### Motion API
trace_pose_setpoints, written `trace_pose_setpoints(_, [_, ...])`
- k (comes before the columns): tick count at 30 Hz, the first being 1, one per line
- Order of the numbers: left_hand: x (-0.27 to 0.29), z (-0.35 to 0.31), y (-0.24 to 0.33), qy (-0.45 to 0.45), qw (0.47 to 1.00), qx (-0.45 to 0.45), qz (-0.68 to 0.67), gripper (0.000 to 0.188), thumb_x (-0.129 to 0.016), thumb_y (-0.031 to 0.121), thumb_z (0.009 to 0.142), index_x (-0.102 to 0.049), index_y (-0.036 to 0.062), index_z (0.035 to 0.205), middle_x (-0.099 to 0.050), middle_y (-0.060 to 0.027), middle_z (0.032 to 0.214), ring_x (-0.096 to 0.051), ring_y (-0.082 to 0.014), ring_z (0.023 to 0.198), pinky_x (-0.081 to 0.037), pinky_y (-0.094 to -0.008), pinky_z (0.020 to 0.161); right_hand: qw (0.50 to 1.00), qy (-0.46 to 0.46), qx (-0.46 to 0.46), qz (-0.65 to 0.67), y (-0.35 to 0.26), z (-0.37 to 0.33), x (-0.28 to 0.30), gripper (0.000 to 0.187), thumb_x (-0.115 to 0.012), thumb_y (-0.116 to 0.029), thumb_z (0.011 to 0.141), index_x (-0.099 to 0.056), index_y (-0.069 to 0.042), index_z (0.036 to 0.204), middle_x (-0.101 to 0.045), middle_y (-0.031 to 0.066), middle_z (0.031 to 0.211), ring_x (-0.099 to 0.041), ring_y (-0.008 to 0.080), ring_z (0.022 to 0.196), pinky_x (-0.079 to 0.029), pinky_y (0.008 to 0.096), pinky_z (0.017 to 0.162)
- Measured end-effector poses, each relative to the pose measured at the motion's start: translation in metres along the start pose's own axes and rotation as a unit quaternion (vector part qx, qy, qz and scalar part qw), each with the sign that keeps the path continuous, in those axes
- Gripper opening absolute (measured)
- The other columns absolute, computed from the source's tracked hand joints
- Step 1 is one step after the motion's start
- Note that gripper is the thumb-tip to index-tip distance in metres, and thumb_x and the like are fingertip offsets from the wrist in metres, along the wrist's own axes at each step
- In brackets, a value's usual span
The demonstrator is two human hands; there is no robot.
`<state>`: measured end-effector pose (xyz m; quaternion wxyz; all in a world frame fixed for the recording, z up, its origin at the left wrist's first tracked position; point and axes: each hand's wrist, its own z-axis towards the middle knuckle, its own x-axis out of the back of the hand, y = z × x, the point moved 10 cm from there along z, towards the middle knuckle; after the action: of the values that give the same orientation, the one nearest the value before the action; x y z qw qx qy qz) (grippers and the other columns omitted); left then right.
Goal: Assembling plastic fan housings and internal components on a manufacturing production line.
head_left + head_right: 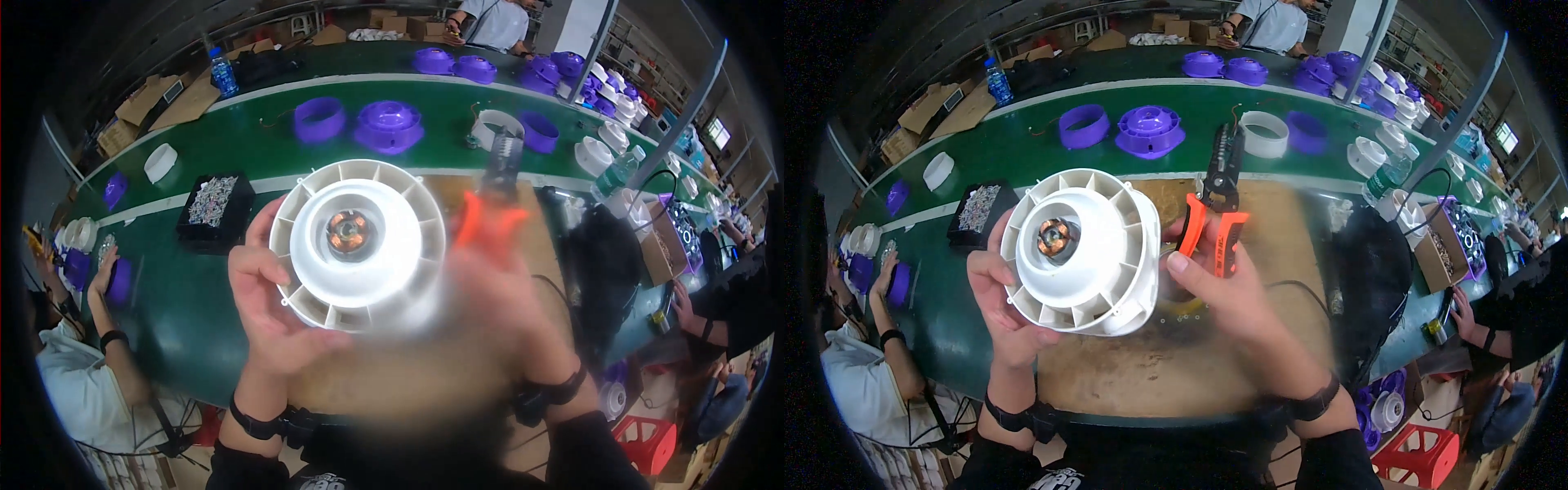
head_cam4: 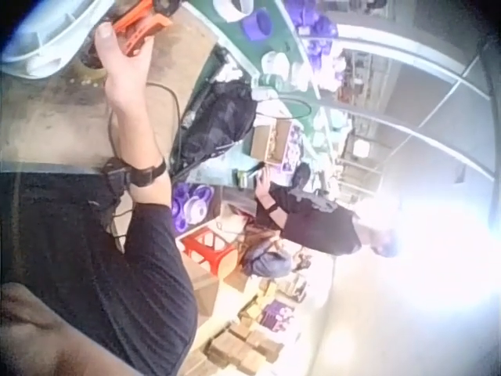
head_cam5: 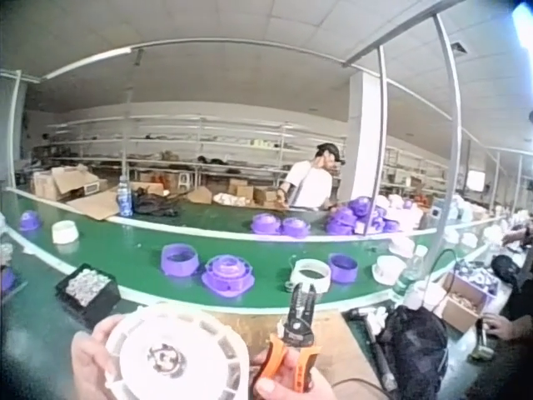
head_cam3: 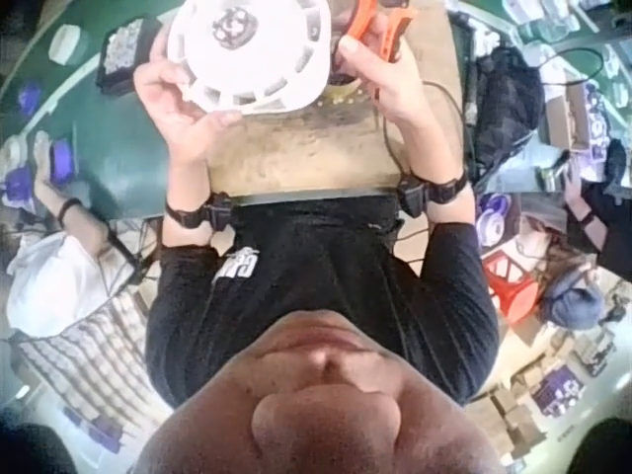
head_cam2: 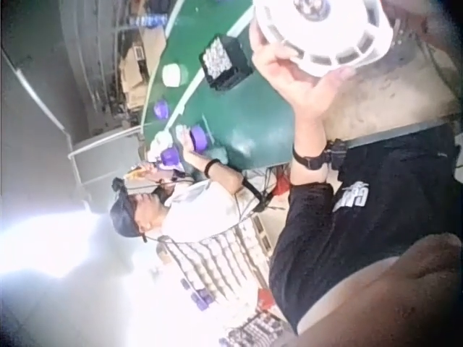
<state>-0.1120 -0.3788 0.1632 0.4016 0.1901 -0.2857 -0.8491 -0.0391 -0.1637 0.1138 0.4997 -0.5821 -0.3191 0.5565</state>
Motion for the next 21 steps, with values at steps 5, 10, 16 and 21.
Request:
trace_pose_setpoints(5, [-0.014,-0.006,0.003,0.022,0.999,0.017,-0.040,0.074,-0.091,0.028,0.063,-0.040,0.0134,0.116,-0.028,-0.0259,0.145,-0.035,-0.0376,0.136,-0.033,-0.0479,0.112,0.999,0.039,-0.029,0.009,0.020,-0.002,-0.001,0.042,-0.067,-0.018,0.090,-0.047,-0.008,0.125,-0.063,0.0032,0.105,-0.060,0.0108,0.088,-0.047,0.0252,0.070])
trace_pose_setpoints(10, [0.007,-0.025,-0.040,0.153,0.945,0.199,-0.211,0.089,-0.078,0.029,0.078,-0.024,0.0090,0.146,-0.026,-0.0172,0.151,-0.033,-0.0281,0.138,-0.031,-0.0420,0.113,0.999,0.049,0.016,0.009,0.028,0.002,0.001,0.040,-0.066,-0.012,0.089,-0.050,-0.006,0.125,-0.062,0.0036,0.112,-0.061,0.0148,0.103,-0.050,0.0313,0.088])
trace_pose_setpoints(16, [-0.012,-0.049,-0.060,0.107,0.853,0.375,-0.347,0.067,-0.070,0.012,0.083,-0.039,-0.0002,0.140,-0.058,-0.0130,0.127,-0.059,-0.0219,0.114,-0.049,-0.0371,0.098,0.997,0.075,-0.021,-0.012,0.038,0.001,0.005,0.058,-0.064,-0.009,0.088,-0.041,-0.003,0.140,-0.053,0.0112,0.132,-0.055,0.0228,0.118,-0.047,0.0376,0.099])
trace_pose_setpoints(21, [-0.007,-0.040,-0.059,0.088,0.861,0.347,-0.360,0.072,-0.062,0.008,0.080,-0.031,-0.0018,0.144,-0.052,-0.0174,0.134,-0.055,-0.0264,0.121,-0.047,-0.0401,0.101,0.999,0.028,-0.017,0.011,0.028,0.003,-0.012,0.055,-0.061,-0.013,0.089,-0.042,-0.001,0.139,-0.056,0.0095,0.128,-0.054,0.0190,0.117,-0.043,0.0345,0.099])
